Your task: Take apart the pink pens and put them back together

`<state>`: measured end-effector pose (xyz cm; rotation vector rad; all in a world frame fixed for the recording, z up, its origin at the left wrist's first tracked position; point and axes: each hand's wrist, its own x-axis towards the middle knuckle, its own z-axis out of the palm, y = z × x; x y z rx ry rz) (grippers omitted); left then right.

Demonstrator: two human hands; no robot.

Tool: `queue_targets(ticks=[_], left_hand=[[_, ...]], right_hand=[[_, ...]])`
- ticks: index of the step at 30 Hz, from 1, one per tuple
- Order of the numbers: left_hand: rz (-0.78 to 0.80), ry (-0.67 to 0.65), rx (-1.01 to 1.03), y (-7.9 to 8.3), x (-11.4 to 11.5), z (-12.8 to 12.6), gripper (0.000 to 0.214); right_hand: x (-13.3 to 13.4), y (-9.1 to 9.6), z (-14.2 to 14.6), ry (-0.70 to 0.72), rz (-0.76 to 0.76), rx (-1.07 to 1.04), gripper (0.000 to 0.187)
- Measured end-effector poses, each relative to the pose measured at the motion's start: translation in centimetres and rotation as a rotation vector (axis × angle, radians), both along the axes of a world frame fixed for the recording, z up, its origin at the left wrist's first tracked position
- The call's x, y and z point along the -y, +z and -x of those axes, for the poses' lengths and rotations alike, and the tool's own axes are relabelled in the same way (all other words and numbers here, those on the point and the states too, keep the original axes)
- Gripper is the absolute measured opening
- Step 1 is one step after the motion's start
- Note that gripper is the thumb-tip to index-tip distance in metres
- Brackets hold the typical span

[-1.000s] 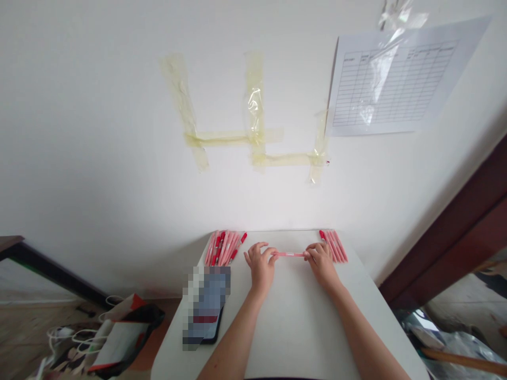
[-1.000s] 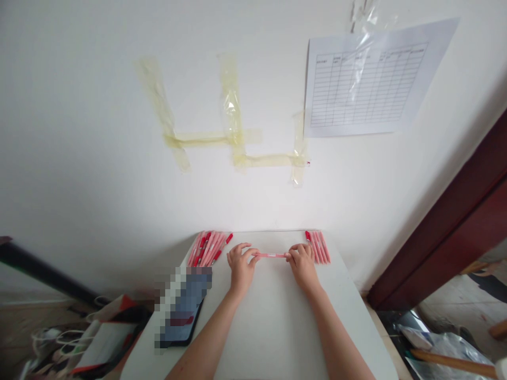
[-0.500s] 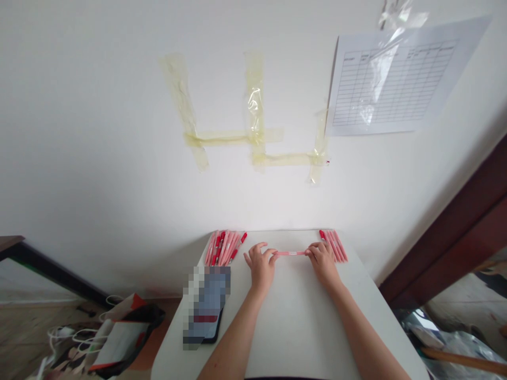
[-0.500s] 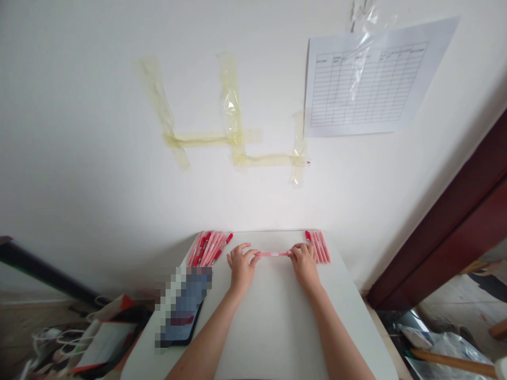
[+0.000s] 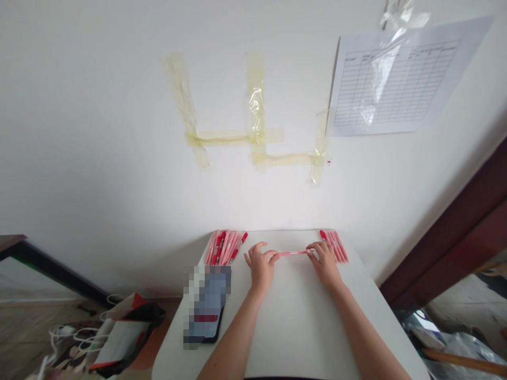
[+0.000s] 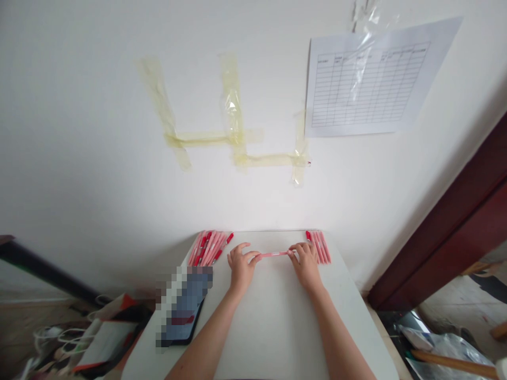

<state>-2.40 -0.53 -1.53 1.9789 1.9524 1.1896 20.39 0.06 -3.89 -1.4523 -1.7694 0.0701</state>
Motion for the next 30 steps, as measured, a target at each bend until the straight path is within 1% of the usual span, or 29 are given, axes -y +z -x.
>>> queue_targets(ticks=[2,6,11,19,25,30], left_hand=[[-0.005,0.008,0.010,0.0,-0.1,0.0,0.008],[-0.026,0.009,0.014,0.2,0.0,0.0,0.008],[-0.047,0.005,-0.001,0.5,0.3,0.0,0.009],[-0.028,0.008,-0.003,0.9,0.3,0.0,0.009],[-0.032,0.023,-0.003,1.0,0.6,-0.2,0.009],[0.000,0.001,-0.029,0.8,0.8,-0.4,0.011]], right_hand=[[-0.1,0.0,-0.1,0.027,-0.016,0.001,0.034],[-0.2,-0.2,-0.2,0.039,-0.022,-0.004,0.035],[-0.1,0.0,-0.1,0.046,0.009,-0.038,0.034],[-0.1,0.0,0.0,0.058,0.041,-0.093,0.039],[-0.4,-0.1,0.1,-0.002,-0.016,-0.225,0.043],[-0.6,0.1,0.0,0.008,-0.027,-0.333,0.045]])
